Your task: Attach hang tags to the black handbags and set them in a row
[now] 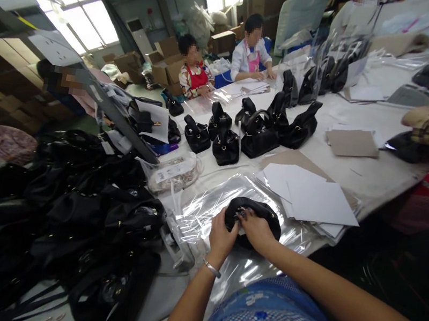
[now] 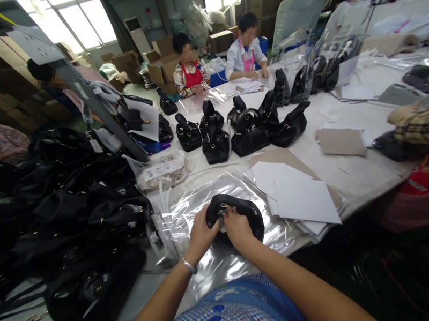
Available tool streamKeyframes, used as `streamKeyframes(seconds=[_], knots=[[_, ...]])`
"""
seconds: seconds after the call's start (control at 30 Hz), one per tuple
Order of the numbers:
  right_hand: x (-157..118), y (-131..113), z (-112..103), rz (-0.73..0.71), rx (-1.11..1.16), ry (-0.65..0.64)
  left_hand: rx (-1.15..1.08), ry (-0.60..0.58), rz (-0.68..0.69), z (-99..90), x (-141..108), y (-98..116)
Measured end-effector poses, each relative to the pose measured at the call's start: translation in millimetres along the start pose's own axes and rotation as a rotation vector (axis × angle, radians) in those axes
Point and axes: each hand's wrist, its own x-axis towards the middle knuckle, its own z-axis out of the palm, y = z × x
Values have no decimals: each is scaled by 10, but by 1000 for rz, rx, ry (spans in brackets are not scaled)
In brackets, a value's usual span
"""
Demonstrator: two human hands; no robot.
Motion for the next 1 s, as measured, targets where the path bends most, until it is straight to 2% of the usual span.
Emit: streamKeyframes(seconds=[0.07, 0.17, 0.27, 0.37, 0.43, 0.6, 0.67, 0.73, 0.8, 0.9, 1.0], knots=[[-37, 79, 58, -89, 10, 97, 45, 29, 3, 90, -53, -36], [-221, 235, 101, -260, 94, 326, 84, 52, -75, 197, -114, -96], [-525, 351, 125, -313, 189, 451, 85, 75, -115, 266, -137, -115], [-781, 416, 218, -250, 255, 424, 44, 91, -118, 285, -141, -99], [-856, 447, 319, -215, 265, 379, 7, 88, -104, 255, -174, -78], [-766, 472, 443, -218, 208, 267, -15, 149, -17, 79, -407, 9], [-702, 450, 411, -205, 214, 219, -58, 4, 99, 54, -461, 51], [-655, 419, 367, -186, 217, 183, -78, -228, 208, 94, -436, 91], [-633, 394, 336, -164, 214, 170, -41, -366, 228, 175, -349, 124], [-634, 383, 318, -154, 219, 194, 4, -414, 176, 275, -200, 163], [-652, 389, 308, -161, 261, 253, 14, -451, 180, 302, -120, 188]])
